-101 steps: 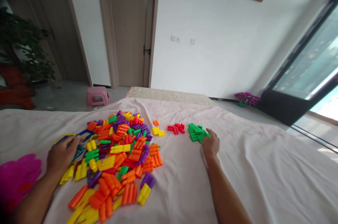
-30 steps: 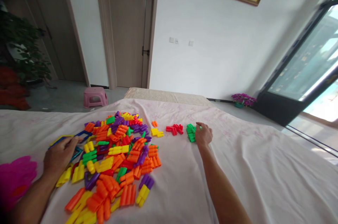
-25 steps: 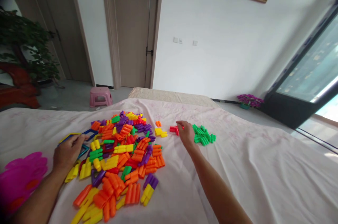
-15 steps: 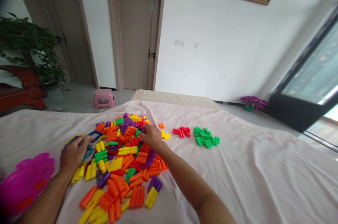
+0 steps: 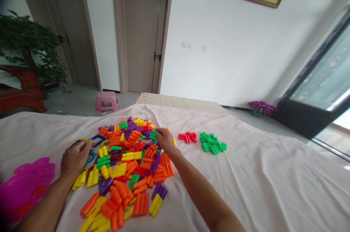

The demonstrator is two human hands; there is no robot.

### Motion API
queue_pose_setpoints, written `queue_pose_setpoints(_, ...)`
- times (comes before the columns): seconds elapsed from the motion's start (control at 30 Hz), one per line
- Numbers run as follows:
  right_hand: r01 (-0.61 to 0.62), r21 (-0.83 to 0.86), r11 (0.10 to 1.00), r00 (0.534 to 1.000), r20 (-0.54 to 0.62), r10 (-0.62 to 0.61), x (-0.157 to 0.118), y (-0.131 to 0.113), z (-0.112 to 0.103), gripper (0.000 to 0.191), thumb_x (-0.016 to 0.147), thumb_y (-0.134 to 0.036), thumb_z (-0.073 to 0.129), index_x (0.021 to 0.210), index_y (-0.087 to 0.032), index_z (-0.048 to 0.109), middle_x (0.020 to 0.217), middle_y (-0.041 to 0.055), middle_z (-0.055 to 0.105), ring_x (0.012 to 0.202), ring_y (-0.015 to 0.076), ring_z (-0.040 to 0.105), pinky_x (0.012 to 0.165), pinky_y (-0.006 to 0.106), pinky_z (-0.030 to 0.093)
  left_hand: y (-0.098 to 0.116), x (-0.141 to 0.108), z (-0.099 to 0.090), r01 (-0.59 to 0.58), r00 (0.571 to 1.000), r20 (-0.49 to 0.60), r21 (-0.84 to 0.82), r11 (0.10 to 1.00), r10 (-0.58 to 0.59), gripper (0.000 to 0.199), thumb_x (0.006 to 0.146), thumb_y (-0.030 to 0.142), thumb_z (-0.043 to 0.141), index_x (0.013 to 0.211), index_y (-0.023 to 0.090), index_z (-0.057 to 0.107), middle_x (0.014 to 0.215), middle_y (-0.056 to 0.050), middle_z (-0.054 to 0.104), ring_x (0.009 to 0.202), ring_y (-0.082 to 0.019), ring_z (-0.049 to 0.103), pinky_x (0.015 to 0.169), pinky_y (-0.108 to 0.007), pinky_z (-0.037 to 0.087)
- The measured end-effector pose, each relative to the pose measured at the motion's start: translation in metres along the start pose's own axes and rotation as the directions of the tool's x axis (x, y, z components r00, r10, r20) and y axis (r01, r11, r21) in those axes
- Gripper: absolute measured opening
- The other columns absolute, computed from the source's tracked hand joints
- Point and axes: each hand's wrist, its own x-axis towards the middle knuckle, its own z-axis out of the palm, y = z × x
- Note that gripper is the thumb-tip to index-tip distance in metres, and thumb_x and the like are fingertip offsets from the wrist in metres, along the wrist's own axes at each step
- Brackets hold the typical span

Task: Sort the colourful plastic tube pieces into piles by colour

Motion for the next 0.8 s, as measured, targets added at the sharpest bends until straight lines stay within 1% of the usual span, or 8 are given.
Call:
queue_pose_setpoints(0.13,-0.056,0.116,0.992,0.973,-0.218,0.081,-0.01,0.041,-0.044,0.036,0.086,-0.036,0.059,0.115,-0.016,0.069,0.092,0.0063,0.077,0.083,0.0217,0.071,0.075,0.033,0.055,-0.006,0.002,0.002,0.008,1.0,0.009,0.04,0.999,-0.008,0.04,0.095,0.047,0.048,0.104,0.024,0.079,0.095,-0.007,0.076,0.078,-0.021,0.062,0.067,-0.03,0.041)
queue_pose_setpoints(0.27,-0.149,-0.004,0.989,0.897,-0.422,0.133,-0.024,0.076,-0.11,0.034,0.084,-0.04,0.059,0.105,-0.016,0.071,0.098,0.0092,0.077,0.089,0.023,0.071,0.082,0.034,0.054,-0.01,0.003,0.004,-0.011,1.0,0.006,0.062,0.998,0.01,0.04,0.096,0.048,0.048,0.104,0.024,0.079,0.091,-0.005,0.075,0.075,-0.022,0.059,0.066,-0.031,0.04)
queue_pose_setpoints(0.37,-0.323,-0.147,0.935,0.831,-0.517,0.206,-0.032,0.095,-0.162,0.034,0.087,-0.039,0.055,0.107,-0.019,0.074,0.102,0.0085,0.078,0.093,0.0235,0.071,0.084,0.034,0.052,-0.012,0.003,0.005,-0.018,1.0,0.011,0.074,0.997,0.017,0.041,0.096,0.05,0.047,0.104,0.024,0.078,0.09,-0.004,0.074,0.076,-0.021,0.059,0.066,-0.03,0.04)
queue_pose_setpoints(0.47,-0.51,-0.22,0.832,0.739,-0.607,0.293,-0.039,0.109,-0.201,0.036,0.09,-0.04,0.054,0.112,-0.023,0.076,0.109,0.0079,0.078,0.1,0.0254,0.07,0.083,0.034,0.05,-0.014,0.005,0.006,-0.015,1.0,0.012,0.091,0.996,0.014,0.042,0.096,0.051,0.045,0.104,0.025,0.077,0.09,-0.004,0.074,0.076,-0.022,0.059,0.067,-0.031,0.04)
queue_pose_setpoints(0.53,-0.582,-0.242,0.777,0.701,-0.634,0.327,-0.043,0.116,-0.217,0.037,0.09,-0.041,0.054,0.115,-0.025,0.076,0.114,0.0078,0.077,0.104,0.0271,0.069,0.083,0.034,0.049,-0.015,0.006,0.007,-0.005,1.0,0.015,0.097,0.995,0.003,0.043,0.096,0.052,0.045,0.105,0.025,0.077,0.09,-0.005,0.074,0.076,-0.022,0.058,0.067,-0.031,0.04)
queue_pose_setpoints(0.63,-0.632,-0.285,0.72,0.695,-0.62,0.365,-0.047,0.124,-0.23,0.038,0.091,-0.041,0.053,0.116,-0.025,0.077,0.117,0.009,0.076,0.108,0.0295,0.068,0.083,0.035,0.048,-0.015,0.006,0.006,0.004,1.0,0.024,0.097,0.995,-0.007,0.044,0.096,0.053,0.046,0.107,0.024,0.078,0.091,-0.007,0.074,0.074,-0.021,0.057,0.066,-0.031,0.039)
queue_pose_setpoints(0.73,-0.661,-0.306,0.685,0.683,-0.623,0.381,-0.049,0.127,-0.232,0.039,0.092,-0.041,0.052,0.118,-0.025,0.077,0.121,0.0103,0.074,0.111,0.0307,0.067,0.083,0.036,0.048,-0.012,0.005,0.004,0.005,1.0,0.03,0.095,0.995,-0.008,0.046,0.096,0.052,0.045,0.109,0.022,0.078,0.091,-0.007,0.074,0.075,-0.021,0.058,0.067,-0.031,0.04)
queue_pose_setpoints(0.8,-0.655,-0.318,0.685,0.676,-0.653,0.342,-0.048,0.125,-0.228,0.039,0.093,-0.04,0.051,0.12,-0.025,0.076,0.126,0.0108,0.072,0.112,0.0303,0.066,0.084,0.037,0.048,-0.01,0.004,0.003,0.006,0.999,0.031,0.083,0.997,-0.008,0.047,0.097,0.052,0.044,0.109,0.022,0.078,0.091,-0.007,0.074,0.076,-0.022,0.059,0.067,-0.031,0.04)
